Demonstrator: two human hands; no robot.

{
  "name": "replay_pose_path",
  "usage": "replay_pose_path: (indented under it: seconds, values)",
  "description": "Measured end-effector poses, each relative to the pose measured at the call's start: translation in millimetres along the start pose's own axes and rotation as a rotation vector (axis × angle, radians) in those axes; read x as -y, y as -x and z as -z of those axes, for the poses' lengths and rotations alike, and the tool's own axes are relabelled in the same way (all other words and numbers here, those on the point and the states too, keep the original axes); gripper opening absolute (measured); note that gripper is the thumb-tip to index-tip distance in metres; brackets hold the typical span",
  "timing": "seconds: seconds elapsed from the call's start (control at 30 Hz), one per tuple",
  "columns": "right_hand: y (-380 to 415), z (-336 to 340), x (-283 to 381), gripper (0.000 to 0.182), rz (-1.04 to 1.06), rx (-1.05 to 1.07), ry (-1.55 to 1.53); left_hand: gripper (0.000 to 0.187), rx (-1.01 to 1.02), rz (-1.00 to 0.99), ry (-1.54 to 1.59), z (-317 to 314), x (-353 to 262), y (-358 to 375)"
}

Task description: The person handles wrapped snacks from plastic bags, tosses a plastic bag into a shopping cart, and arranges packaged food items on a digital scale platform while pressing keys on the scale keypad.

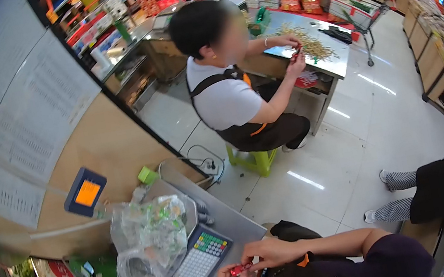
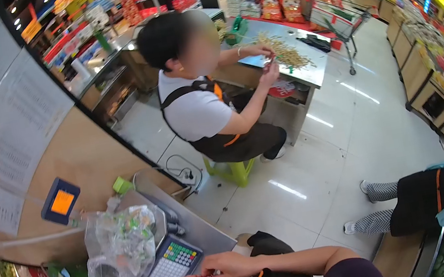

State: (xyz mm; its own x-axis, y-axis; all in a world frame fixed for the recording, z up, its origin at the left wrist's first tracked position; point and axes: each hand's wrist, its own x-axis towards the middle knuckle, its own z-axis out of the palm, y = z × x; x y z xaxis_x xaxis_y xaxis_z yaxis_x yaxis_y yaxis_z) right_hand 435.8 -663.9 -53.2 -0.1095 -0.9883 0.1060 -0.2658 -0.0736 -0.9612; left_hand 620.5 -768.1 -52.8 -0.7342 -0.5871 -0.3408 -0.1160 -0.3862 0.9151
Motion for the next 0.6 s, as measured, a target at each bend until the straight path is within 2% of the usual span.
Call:
replay_pose_path:
  seconds: [0.07, 0.2, 0.3, 0.33, 0.43, 0.57, 0.6]
  values:
    - [9, -1, -6, 0.024, -0.034, -0.056, -0.055, 0.030, 0.062, 0.095, -0.076, -1, 0, -4]
    - [19, 6, -20, 0.025, -0.030, -0.086, -0.096, 0.033, 0.171, 0.095, -0.098, -11, -6, -15]
    - [18, 18, -32, 0.025, -0.029, -0.066, -0.181, 0.034, 0.121, 0.166, -0.134, -17, -1, -25]
    - [18, 23, -36, 0.025, -0.044, -0.046, -0.221, 0.033, 0.121, 0.133, -0.098, -21, 2, -28]
    - [18, 39, -56, 0.023, -0.009, -0.061, -0.199, 0.033, 0.094, 0.172, -0.230, -33, 4, -43]
    - [27, 60, -80, 0.020, -0.051, -0.101, -0.209, 0.030, 0.199, 0.206, -0.276, -49, 18, -79]
    - [28, 65, -84, 0.020, 0.003, -0.160, -0.177, 0.029, 0.204, 0.151, -0.283, -60, 18, -88]
